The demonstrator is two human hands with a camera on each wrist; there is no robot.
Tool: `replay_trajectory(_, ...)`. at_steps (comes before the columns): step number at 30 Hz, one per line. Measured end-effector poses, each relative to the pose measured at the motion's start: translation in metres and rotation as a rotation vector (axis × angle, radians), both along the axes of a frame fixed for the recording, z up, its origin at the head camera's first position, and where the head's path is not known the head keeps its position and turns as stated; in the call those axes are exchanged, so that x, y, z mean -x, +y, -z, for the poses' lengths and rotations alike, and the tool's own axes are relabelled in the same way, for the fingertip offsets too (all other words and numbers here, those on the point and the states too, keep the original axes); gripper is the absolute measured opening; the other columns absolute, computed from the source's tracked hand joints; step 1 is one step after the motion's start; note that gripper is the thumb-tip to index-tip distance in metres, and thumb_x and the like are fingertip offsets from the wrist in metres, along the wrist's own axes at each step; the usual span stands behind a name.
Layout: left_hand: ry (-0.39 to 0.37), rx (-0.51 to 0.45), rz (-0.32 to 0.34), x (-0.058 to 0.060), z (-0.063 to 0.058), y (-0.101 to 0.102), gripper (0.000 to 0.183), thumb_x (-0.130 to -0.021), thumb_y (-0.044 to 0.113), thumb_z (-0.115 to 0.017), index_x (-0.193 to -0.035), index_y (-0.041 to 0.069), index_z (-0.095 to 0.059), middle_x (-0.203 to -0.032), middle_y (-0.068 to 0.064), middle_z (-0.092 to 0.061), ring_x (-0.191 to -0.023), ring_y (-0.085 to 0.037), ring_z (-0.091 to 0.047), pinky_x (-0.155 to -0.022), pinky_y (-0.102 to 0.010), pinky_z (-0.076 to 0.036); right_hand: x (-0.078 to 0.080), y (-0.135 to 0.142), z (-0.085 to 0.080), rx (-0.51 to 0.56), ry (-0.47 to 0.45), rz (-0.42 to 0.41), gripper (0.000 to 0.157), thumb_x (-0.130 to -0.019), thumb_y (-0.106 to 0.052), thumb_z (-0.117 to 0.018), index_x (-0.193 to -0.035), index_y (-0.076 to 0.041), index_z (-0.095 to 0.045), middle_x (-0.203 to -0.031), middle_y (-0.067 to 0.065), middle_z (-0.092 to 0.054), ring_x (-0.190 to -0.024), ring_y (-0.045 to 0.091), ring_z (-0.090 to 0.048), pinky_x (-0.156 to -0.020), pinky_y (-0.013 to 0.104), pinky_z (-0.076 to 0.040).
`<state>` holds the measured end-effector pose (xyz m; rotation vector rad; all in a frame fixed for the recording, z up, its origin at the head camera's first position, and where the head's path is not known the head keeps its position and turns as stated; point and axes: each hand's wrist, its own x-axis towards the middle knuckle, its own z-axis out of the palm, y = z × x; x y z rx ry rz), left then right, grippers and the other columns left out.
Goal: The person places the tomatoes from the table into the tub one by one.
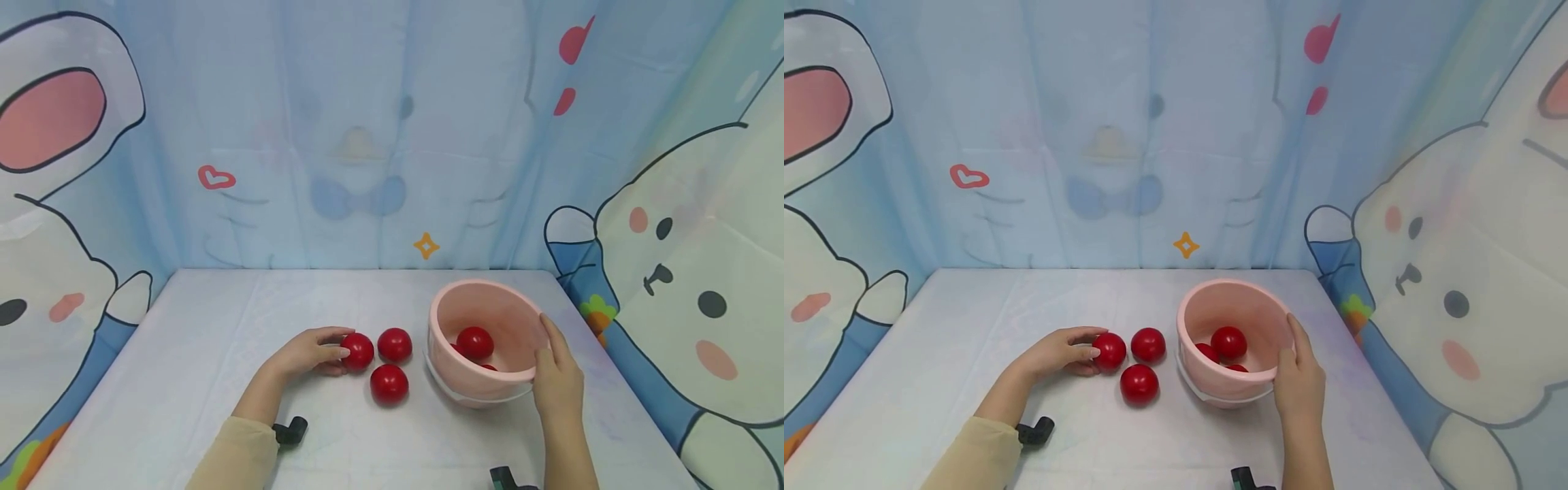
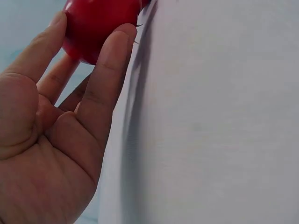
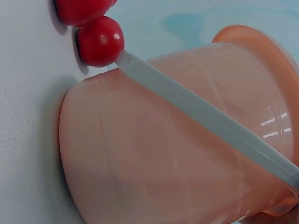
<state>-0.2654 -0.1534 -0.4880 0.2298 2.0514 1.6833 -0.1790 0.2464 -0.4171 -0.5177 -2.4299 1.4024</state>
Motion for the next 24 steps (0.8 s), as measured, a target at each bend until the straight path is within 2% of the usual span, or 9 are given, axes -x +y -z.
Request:
replay_trajectory(6, 0.064, 0.053, 0.014, 0.009, -0.022, 0.000, 0.052, -0.087, 0.027, -0.076, -0.136, 0.028, -0.059, -0.144, -0.009, -0.051, -0.098, -0.022, -0.071, -0.085, -0.036, -0.060, 0.000, 0.000, 0.000, -0.007, 0.006, -0.003, 0.048, -0.105, -0.042, -0.031, -0.150, -0.055, -0.022, -0.162, -0.011, -0.028, -0.144, 0.033, -0.037, -0.102, 0.057, -0.046)
replay_trajectory(14, 0.129, 0.078, 0.063, 0.024, -0.070, 0.011, 0.053, -0.088, 0.028, -0.075, -0.137, 0.031, -0.057, -0.141, -0.005, -0.054, -0.099, -0.028, -0.073, -0.087, -0.037, -0.060, 0.001, 0.001, 0.001, 0.002, -0.003, 0.000, 0.048, -0.104, -0.041, -0.031, -0.149, -0.056, -0.022, -0.162, -0.012, -0.028, -0.145, 0.032, -0.036, -0.102, 0.057, -0.046)
replay_trajectory(20, 0.177, 0.095, 0.112, 0.034, -0.105, 0.027, 0.053, -0.087, 0.031, -0.076, -0.137, 0.035, -0.057, -0.139, -0.002, -0.055, -0.098, -0.024, -0.074, -0.092, -0.038, -0.058, 0.001, 0.001, 0.003, -0.006, 0.007, -0.006, 0.048, -0.104, -0.043, -0.031, -0.150, -0.055, -0.022, -0.162, -0.009, -0.028, -0.145, 0.034, -0.036, -0.101, 0.058, -0.047)
replay_trajectory(24, 0.196, 0.097, 0.148, 0.039, -0.123, 0.042, 0.054, -0.087, 0.034, -0.076, -0.137, 0.037, -0.056, -0.139, 0.000, -0.055, -0.096, -0.021, -0.074, -0.096, -0.039, -0.056, 0.001, 0.000, 0.002, -0.006, 0.004, -0.005, 0.049, -0.104, -0.042, -0.031, -0.150, -0.055, -0.022, -0.162, -0.009, -0.028, -0.143, 0.035, -0.039, -0.100, 0.058, -0.047)
